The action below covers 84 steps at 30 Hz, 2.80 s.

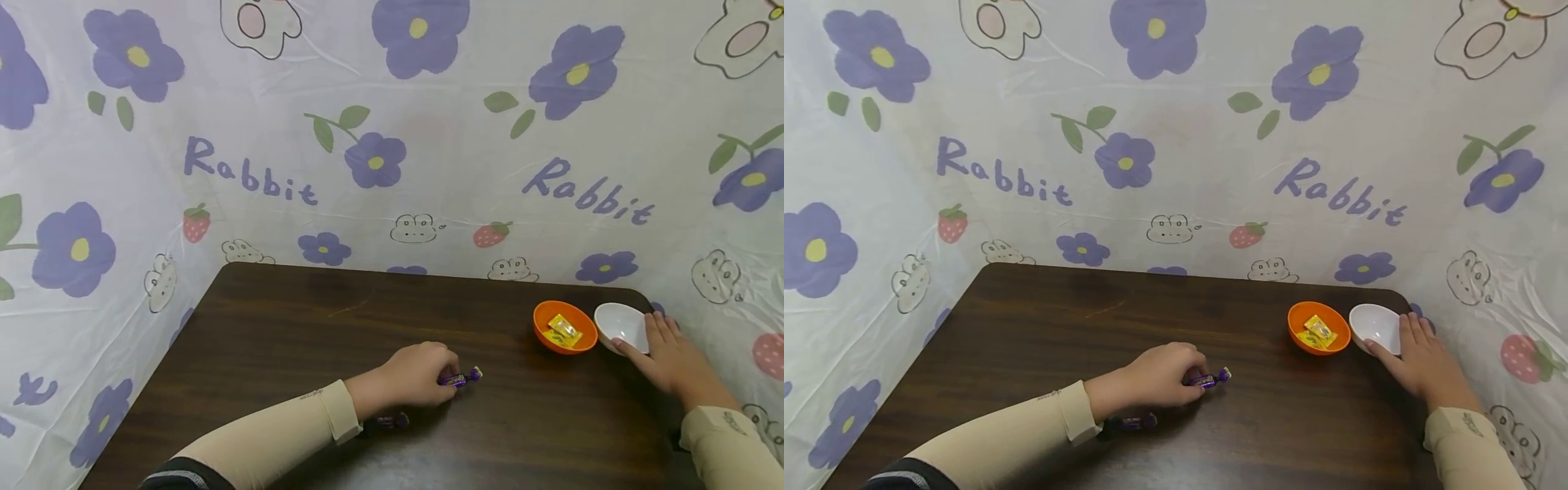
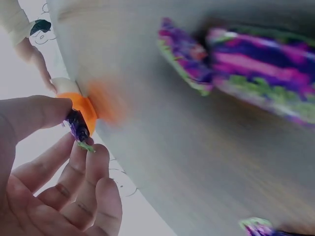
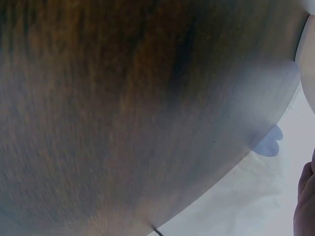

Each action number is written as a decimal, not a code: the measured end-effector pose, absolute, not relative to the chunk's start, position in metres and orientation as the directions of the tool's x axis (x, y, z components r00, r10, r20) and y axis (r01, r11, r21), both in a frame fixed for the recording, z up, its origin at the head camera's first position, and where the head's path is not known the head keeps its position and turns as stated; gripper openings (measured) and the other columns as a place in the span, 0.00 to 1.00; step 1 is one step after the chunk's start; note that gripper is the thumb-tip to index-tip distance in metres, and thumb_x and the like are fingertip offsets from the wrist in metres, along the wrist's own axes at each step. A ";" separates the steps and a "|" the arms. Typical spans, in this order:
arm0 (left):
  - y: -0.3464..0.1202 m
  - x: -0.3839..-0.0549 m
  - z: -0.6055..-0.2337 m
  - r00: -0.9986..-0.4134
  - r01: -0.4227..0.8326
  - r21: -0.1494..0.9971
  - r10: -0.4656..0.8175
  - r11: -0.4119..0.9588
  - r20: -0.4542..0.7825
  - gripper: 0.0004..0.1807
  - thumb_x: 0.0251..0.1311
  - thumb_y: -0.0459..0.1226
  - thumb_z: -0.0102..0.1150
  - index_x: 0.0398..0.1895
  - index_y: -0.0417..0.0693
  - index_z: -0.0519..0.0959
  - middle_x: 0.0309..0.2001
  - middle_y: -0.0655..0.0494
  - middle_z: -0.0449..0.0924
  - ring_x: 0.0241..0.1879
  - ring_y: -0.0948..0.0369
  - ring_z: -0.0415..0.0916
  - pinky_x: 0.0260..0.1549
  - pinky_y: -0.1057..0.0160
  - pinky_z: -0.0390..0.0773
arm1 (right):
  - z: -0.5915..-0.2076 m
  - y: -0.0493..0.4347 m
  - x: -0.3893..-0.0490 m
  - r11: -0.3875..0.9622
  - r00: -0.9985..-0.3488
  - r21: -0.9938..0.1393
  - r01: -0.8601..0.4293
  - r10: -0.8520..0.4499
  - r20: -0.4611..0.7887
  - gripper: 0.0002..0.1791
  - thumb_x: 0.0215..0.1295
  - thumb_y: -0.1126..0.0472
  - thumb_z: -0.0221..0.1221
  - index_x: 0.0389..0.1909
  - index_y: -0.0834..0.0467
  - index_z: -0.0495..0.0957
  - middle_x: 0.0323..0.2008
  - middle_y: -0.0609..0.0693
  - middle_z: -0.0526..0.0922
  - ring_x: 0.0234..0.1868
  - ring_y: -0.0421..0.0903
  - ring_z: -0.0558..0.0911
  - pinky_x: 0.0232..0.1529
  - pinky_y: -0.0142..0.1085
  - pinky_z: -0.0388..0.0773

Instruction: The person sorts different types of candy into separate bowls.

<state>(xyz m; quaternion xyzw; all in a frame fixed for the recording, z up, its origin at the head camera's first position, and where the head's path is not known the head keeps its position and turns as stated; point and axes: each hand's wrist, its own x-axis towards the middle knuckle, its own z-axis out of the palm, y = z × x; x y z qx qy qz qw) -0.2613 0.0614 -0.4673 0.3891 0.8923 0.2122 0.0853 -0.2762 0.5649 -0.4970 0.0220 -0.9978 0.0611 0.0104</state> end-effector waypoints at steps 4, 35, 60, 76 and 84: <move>0.071 -0.266 -0.464 -0.672 0.670 0.445 0.740 0.594 0.023 0.10 0.67 0.43 0.70 0.48 0.51 0.87 0.41 0.61 0.84 0.34 0.70 0.73 0.30 0.71 0.74 | -0.492 0.563 -0.277 0.993 -0.999 -0.114 -0.037 -0.036 0.014 0.58 0.80 0.31 0.41 0.76 0.85 0.43 0.74 0.89 0.47 0.77 0.84 0.48 0.74 0.74 0.49; 0.191 -0.320 -0.447 -0.628 0.751 0.384 0.762 0.538 0.161 0.14 0.71 0.48 0.65 0.54 0.57 0.86 0.43 0.65 0.79 0.36 0.69 0.72 0.32 0.76 0.74 | -0.489 0.559 -0.280 0.996 -0.999 -0.091 0.000 -0.003 -0.035 0.60 0.78 0.28 0.39 0.78 0.82 0.43 0.75 0.86 0.47 0.77 0.83 0.49 0.75 0.74 0.49; 0.279 -0.343 -0.447 -0.707 0.694 0.315 0.695 0.647 0.131 0.19 0.74 0.52 0.60 0.64 0.61 0.82 0.52 0.66 0.82 0.44 0.72 0.76 0.42 0.72 0.81 | -0.487 0.563 -0.278 0.995 -1.000 -0.101 0.009 0.006 -0.029 0.59 0.79 0.28 0.40 0.78 0.82 0.45 0.75 0.86 0.47 0.77 0.83 0.49 0.75 0.73 0.49; 0.299 -0.340 -0.454 -0.666 0.719 0.416 0.722 0.556 0.187 0.14 0.75 0.45 0.60 0.59 0.53 0.83 0.51 0.62 0.81 0.45 0.71 0.74 0.44 0.78 0.75 | -0.486 0.563 -0.279 0.995 -1.000 -0.094 -0.019 -0.020 -0.016 0.58 0.79 0.30 0.43 0.77 0.83 0.48 0.75 0.86 0.50 0.77 0.82 0.52 0.75 0.73 0.51; 0.312 -0.352 -0.465 -0.693 0.687 0.481 0.691 0.545 0.206 0.12 0.73 0.41 0.62 0.56 0.51 0.84 0.48 0.60 0.81 0.46 0.70 0.74 0.46 0.79 0.75 | -0.494 0.565 -0.280 0.996 -0.999 -0.083 -0.030 -0.027 0.037 0.56 0.79 0.32 0.45 0.75 0.84 0.53 0.74 0.86 0.54 0.75 0.83 0.55 0.74 0.73 0.54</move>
